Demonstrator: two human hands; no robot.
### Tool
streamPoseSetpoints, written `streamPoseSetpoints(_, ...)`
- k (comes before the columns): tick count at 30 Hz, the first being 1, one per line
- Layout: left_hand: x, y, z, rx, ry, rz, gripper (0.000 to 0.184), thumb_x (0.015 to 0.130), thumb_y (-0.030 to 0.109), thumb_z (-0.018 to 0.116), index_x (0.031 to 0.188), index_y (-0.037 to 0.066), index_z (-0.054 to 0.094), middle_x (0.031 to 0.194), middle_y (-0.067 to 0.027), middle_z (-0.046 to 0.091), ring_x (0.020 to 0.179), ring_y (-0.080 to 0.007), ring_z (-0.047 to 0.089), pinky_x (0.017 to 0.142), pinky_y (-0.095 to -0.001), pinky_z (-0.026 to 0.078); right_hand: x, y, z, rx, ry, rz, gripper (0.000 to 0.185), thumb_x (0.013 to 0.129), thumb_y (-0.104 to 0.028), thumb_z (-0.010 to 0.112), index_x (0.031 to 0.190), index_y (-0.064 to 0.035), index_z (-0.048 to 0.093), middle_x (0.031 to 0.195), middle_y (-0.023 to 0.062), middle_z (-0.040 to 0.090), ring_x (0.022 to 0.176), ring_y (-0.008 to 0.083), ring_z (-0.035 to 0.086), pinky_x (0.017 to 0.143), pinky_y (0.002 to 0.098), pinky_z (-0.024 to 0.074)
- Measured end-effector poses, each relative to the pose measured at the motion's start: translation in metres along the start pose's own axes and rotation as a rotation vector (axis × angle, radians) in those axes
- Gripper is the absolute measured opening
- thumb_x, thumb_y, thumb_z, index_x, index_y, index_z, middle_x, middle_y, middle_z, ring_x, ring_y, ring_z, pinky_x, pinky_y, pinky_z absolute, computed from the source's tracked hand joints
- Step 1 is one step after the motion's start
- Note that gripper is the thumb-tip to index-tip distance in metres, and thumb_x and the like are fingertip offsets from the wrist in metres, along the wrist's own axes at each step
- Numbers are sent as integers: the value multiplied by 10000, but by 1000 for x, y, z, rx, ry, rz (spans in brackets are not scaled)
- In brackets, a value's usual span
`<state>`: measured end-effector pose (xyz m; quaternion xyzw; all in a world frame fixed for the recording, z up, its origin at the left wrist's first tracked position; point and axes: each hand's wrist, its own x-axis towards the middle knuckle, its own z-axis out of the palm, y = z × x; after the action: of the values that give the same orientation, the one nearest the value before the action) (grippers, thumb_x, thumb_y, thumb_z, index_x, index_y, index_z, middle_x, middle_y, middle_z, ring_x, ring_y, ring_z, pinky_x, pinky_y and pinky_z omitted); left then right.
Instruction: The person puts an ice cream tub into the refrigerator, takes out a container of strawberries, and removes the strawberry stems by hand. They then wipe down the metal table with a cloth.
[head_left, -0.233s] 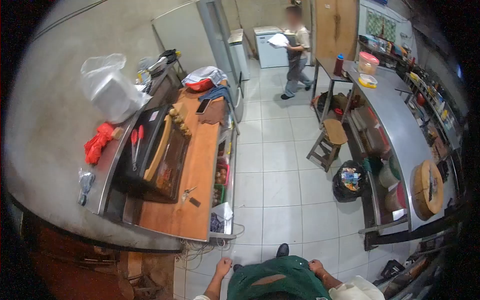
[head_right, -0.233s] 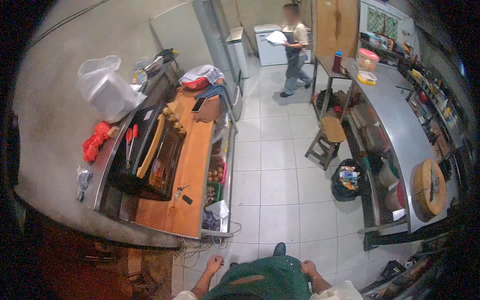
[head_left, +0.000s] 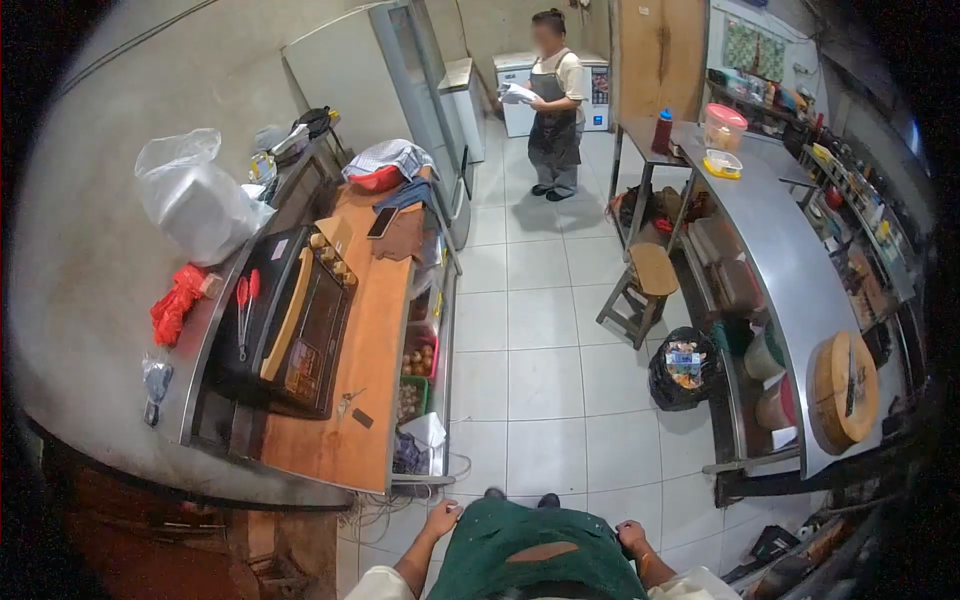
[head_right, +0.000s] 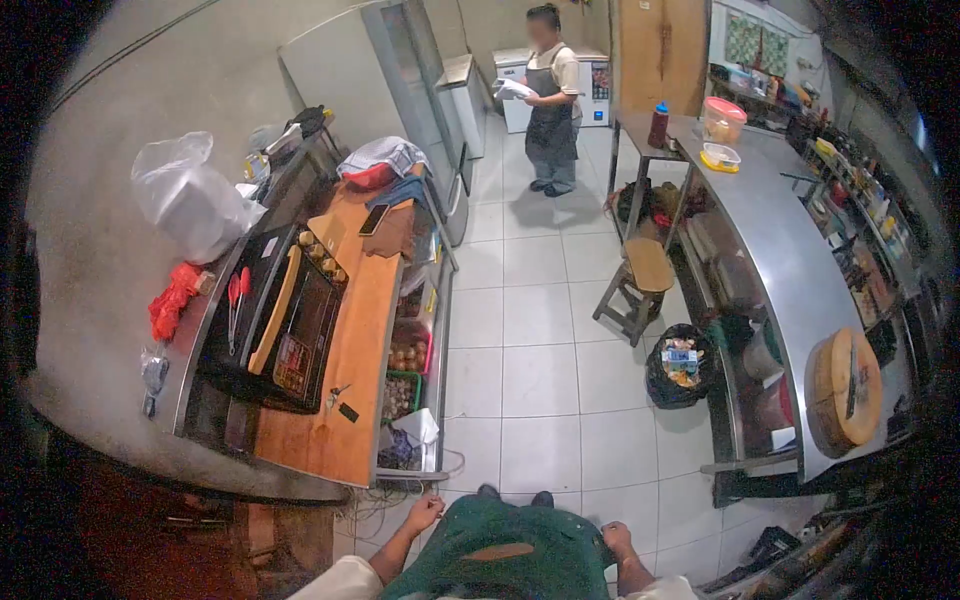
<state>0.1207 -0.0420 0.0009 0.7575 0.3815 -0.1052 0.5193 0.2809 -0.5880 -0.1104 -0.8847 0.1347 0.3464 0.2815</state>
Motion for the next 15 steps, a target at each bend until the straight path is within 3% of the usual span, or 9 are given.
streamPoseSetpoints(3, 9, 1, -3, 218, -92, -138, 442, 950, 412, 724, 1170, 29, 709, 976, -183, 774, 852, -236, 762, 774, -404, 598, 5, 14, -18, 111, -30, 83, 259, 913, -269, 737, 1062, -66, 797, 890, 127, 791, 758, 217, 750, 735, 361, 605)
streamPoseSetpoints(6, 29, -27, -4, 394, -291, 5, 427, 933, 419, 730, 1123, 36, 725, 925, -176, 778, 817, -268, 769, 735, -412, 600, -26, -19, -72, 184, -120, 142, 311, 911, -309, 728, 1073, -47, 768, 856, 123, 800, 753, 227, 775, 737, 375, 632)
streamPoseSetpoints(7, 34, -29, -3, 392, -305, 5, 427, 932, 419, 730, 1123, 36, 725, 925, -176, 778, 817, -268, 769, 735, -412, 600, -25, -26, -83, 148, -143, 169, 302, 930, -291, 709, 1089, -38, 754, 873, 99, 803, 700, 201, 765, 667, 356, 625)
streamPoseSetpoints(10, 65, -10, -19, 642, -512, 14, 395, 896, 367, 744, 1137, 55, 733, 859, -188, 770, 754, -325, 759, 711, -438, 609, 45, 75, -59, 566, -413, 150, 261, 955, -260, 679, 1079, -43, 755, 886, 84, 804, 725, 196, 772, 651, 363, 616)
streamPoseSetpoints(12, 110, 29, -15, 586, -508, -32, 393, 888, 359, 746, 1144, 61, 735, 853, -192, 768, 748, -336, 757, 712, -445, 611, 55, 86, -47, 65, -202, -150, 334, 980, -289, 671, 1181, -25, 710, 858, 128, 768, 682, 245, 734, 549, 394, 578)
streamPoseSetpoints(14, 160, 74, -2, 503, -489, -101, 392, 879, 351, 747, 1150, 67, 736, 848, -196, 766, 743, -347, 755, 713, -453, 614, 47, 76, -52, 192, -36, -205, 329, 984, -301, 662, 1157, -26, 712, 858, 126, 768, 678, 219, 733, 557, 364, 583)
streamPoseSetpoints(15, 182, 91, 7, 457, -478, -147, 392, 875, 347, 748, 1153, 71, 737, 845, -198, 765, 740, -352, 753, 714, -457, 615, 26, 21, -80, 296, -55, 62, 324, 978, -298, 664, 1156, -33, 715, 860, 125, 770, 676, 208, 732, 566, 357, 586)
